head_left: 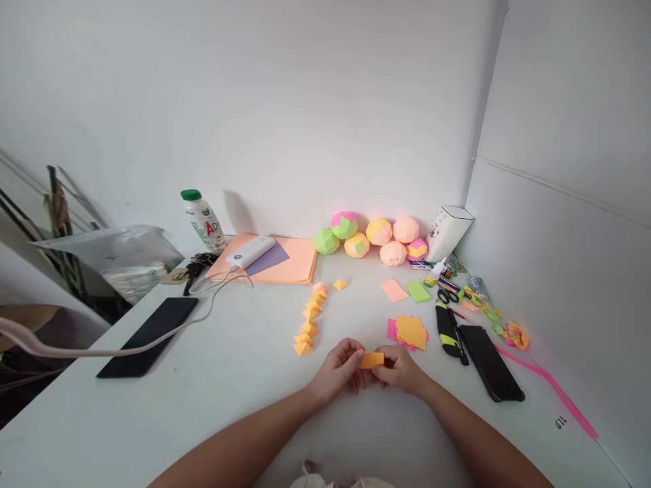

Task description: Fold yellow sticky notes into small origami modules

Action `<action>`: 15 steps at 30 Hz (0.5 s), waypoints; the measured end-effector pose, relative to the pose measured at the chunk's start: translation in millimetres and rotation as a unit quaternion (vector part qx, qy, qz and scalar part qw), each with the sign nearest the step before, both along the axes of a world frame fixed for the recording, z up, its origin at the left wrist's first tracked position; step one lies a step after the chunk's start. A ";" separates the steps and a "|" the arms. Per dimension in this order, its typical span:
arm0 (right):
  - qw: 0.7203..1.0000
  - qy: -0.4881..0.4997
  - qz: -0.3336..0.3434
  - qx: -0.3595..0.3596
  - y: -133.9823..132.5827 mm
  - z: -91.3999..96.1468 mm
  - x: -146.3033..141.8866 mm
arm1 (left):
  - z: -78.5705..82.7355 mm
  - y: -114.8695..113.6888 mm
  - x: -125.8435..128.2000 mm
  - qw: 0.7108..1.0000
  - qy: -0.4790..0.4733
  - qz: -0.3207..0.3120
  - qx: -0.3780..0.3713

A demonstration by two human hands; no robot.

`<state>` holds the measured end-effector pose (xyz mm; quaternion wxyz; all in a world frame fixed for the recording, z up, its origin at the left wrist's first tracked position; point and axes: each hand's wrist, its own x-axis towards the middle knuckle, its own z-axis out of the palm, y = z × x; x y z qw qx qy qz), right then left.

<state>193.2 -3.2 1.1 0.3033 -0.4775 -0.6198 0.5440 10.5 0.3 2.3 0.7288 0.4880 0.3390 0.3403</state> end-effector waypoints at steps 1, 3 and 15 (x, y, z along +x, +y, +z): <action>0.999 -0.031 0.004 0.044 -0.9 -0.9 -1.0 | 0.7 -0.3 -0.1 1.000 0.012 -0.004 0.003; 0.987 -0.081 0.012 0.141 -1.9 -2.3 -2.1 | 0.7 -0.6 0.2 0.999 0.033 -0.003 0.006; 0.937 -0.141 0.039 0.316 -1.3 1.6 -2.8 | -4.3 0.1 0.6 0.999 0.027 -0.023 0.029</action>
